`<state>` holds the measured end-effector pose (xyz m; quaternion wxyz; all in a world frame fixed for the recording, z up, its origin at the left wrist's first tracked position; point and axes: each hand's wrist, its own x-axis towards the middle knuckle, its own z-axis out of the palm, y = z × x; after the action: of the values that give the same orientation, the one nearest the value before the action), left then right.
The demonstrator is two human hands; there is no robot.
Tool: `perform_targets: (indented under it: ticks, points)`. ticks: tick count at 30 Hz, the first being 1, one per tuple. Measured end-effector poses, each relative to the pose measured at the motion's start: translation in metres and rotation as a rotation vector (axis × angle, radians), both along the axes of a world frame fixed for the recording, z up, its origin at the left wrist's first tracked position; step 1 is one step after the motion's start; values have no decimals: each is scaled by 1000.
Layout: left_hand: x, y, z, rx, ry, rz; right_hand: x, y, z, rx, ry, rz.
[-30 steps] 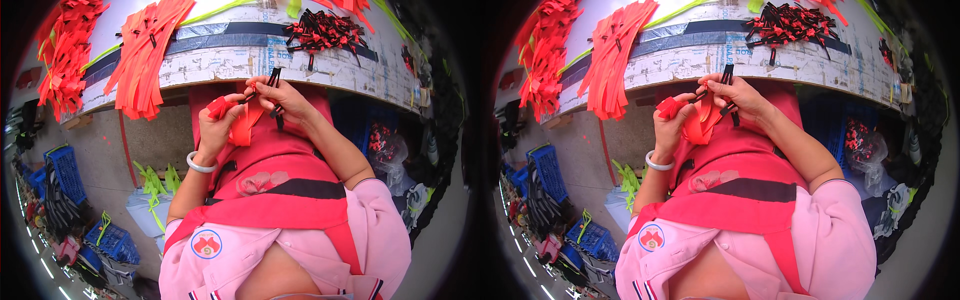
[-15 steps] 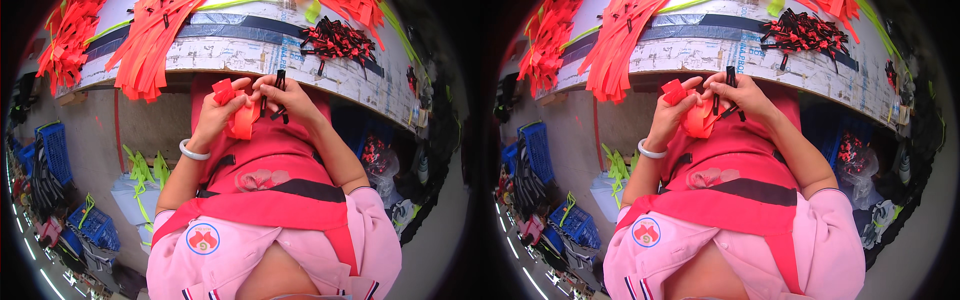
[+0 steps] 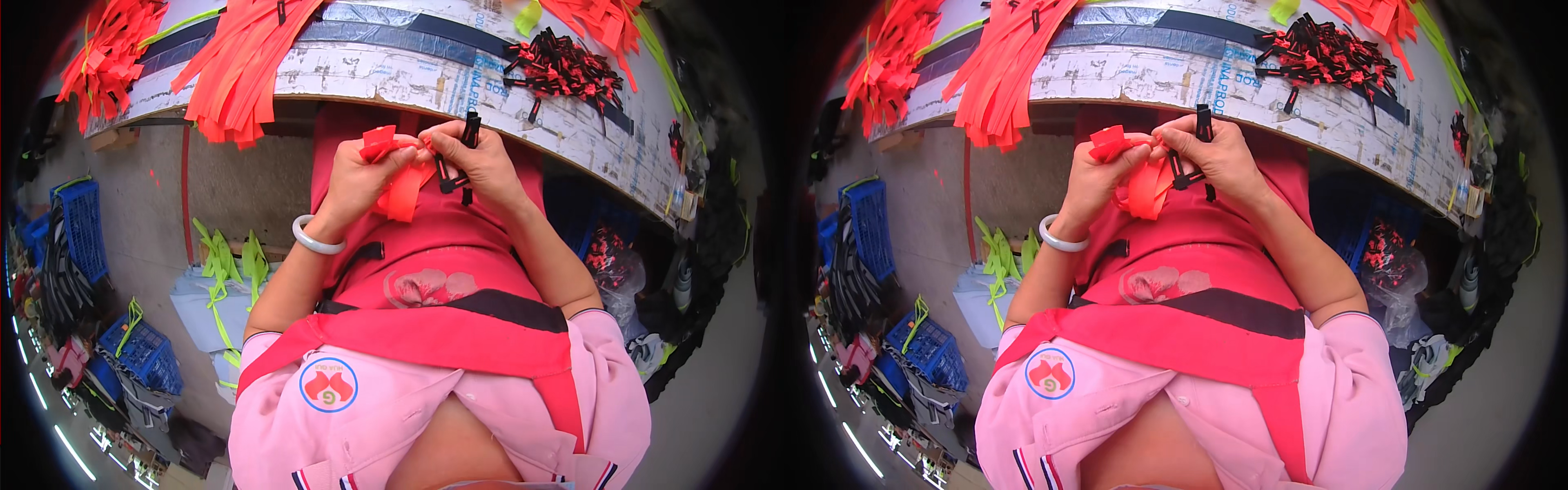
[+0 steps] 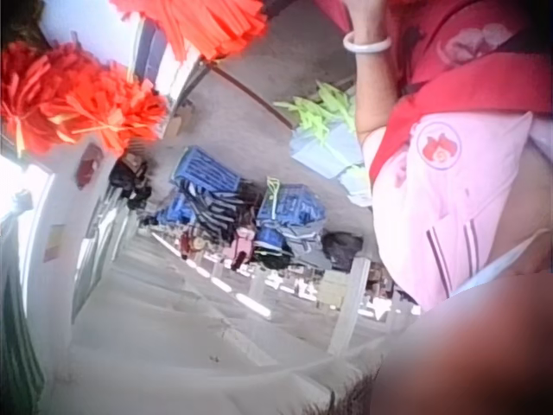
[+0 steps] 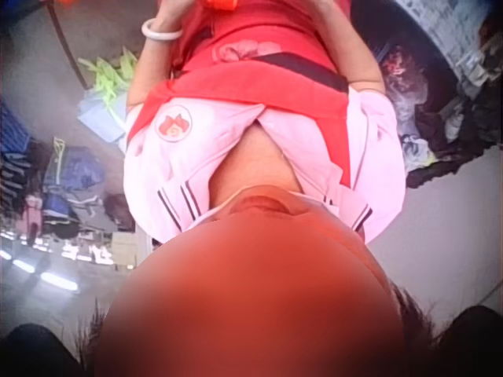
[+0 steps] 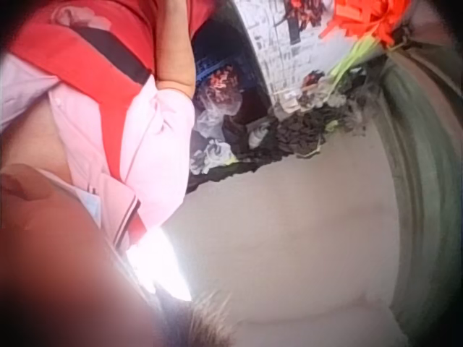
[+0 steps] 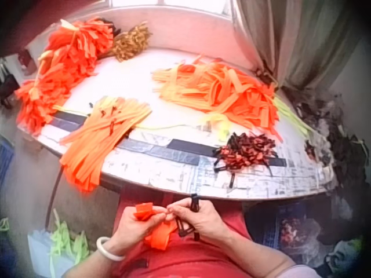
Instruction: The recorder is assembling red and black pom-poms or tassels by hand at a manufacturing workbench.
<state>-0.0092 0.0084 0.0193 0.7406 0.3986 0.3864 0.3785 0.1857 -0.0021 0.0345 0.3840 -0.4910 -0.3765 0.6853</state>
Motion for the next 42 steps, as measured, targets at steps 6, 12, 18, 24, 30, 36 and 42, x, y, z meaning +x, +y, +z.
perform_targets:
  ticks: [6,12,18,24,30,36,42]
  points:
    - [3,-3,-5,189,94,14,-9,-2,2,-60,15,-71]
    - [4,-3,0,199,141,-7,-9,-4,2,2,-53,-20]
    - [5,-4,-1,187,151,-10,-3,2,8,5,-121,75]
    - [5,-1,-3,173,161,-90,1,7,3,87,-134,148]
    - [8,-1,-3,201,151,-48,2,5,3,25,-78,78]
    - [9,-1,-4,176,90,-16,-3,0,-1,-23,-43,6]
    - [5,4,-3,214,181,-62,-7,2,8,49,-102,38]
